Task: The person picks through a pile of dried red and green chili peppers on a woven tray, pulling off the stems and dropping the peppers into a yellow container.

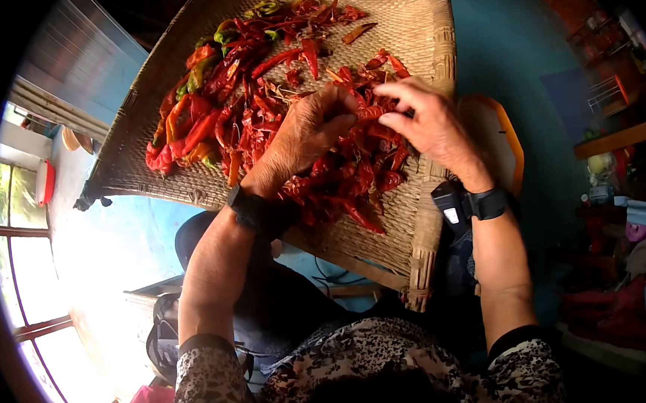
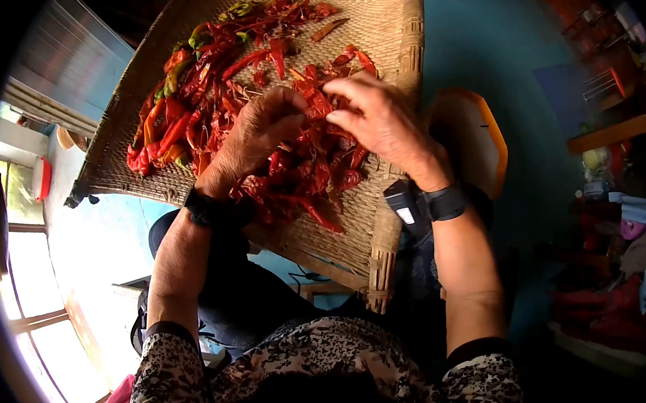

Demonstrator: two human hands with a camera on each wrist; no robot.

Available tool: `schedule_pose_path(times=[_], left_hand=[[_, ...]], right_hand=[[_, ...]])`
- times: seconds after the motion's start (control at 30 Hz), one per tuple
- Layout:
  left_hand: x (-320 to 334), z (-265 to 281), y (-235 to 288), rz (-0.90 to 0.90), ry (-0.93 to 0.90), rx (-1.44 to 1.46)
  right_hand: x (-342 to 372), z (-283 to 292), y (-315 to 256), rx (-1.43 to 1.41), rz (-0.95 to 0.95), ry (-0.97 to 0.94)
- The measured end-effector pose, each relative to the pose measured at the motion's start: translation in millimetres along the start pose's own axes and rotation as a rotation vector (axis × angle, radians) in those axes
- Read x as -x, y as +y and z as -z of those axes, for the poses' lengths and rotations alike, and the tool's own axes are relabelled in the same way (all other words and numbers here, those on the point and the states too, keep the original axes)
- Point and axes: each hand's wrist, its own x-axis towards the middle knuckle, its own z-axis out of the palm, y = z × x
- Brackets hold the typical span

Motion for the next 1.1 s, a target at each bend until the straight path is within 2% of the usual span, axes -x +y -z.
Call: schedule_pose_path(times=[0.07,0.2,0.27,0.3,0.33,0.4,0.43,0.47,0.53,0.57,0.63,0.67,0.73,0.77,0.8,0.87,0.93,1.0,1.03,1.1], left_hand=[[1,-2,0,-0.01,0.018,0.025],[1,2,1,-0.001,0.061,-0.107],[2,5,9,-0.033,0.214,-0.188],[3,9,11,-0.059,0.228,-0.223],[4,14,11,-0.072,0.236,-0.235],[7,24,7,-0.17,0.362,-0.614],[10,34,4,-0.319,0.354,-0.932],[12,39,-7,-0.234,0.408,-0.998],[19,45,-16,-0.168,0.401,-1.199],[22,44,-15,-0.176,0.406,-1.201],[26,41,-13,0.141,0.288,-1.172],[25,42,-17,0.132,0.29,-1.177],[22,43,-35,-0.04,0.106,-0.923],[22,40,-40,-0.145,0.126,-0.928],[22,38,-37,-0.147,0.128,-0.93],[20,32,-26,-0.109,0.092,-0.958],[19,28,-14,-0.144,0.132,-0.896],[18,29,-7,-0.176,0.164,-0.915],[19,28,-1,-0.21,0.216,-0.894],[19,29,4,-0.235,0.244,-0.859]], right_hand=[[-6,-5,-11,0.01,-0.002,-0.078],[-12,-9,-16,0.046,0.071,-0.029],[-13,17,-12,0.073,-0.067,0.088],[-11,25,-2,0.111,-0.071,0.227],[-7,39,4,0.174,-0.131,0.284],[6,64,22,0.341,-0.227,0.353],[17,74,35,0.43,-0.31,0.372],[26,81,42,0.701,-0.442,0.338],[36,86,51,0.844,-0.371,0.421],[34,84,51,0.72,-0.294,0.43],[25,71,38,0.388,-0.214,0.377],[21,61,30,0.308,-0.126,0.28],[12,35,15,0.191,-0.034,0.089],[11,23,11,0.138,-0.121,-0.055],[8,15,11,0.214,-0.179,-0.205],[10,0,16,0.514,-0.033,-0.193],[3,-9,19,0.511,-0.019,-0.162],[-12,-6,3,0.36,-0.107,-0.234],[-13,-13,13,0.199,-0.107,-0.196],[-18,-8,-8,0.136,-0.058,-0.136]])
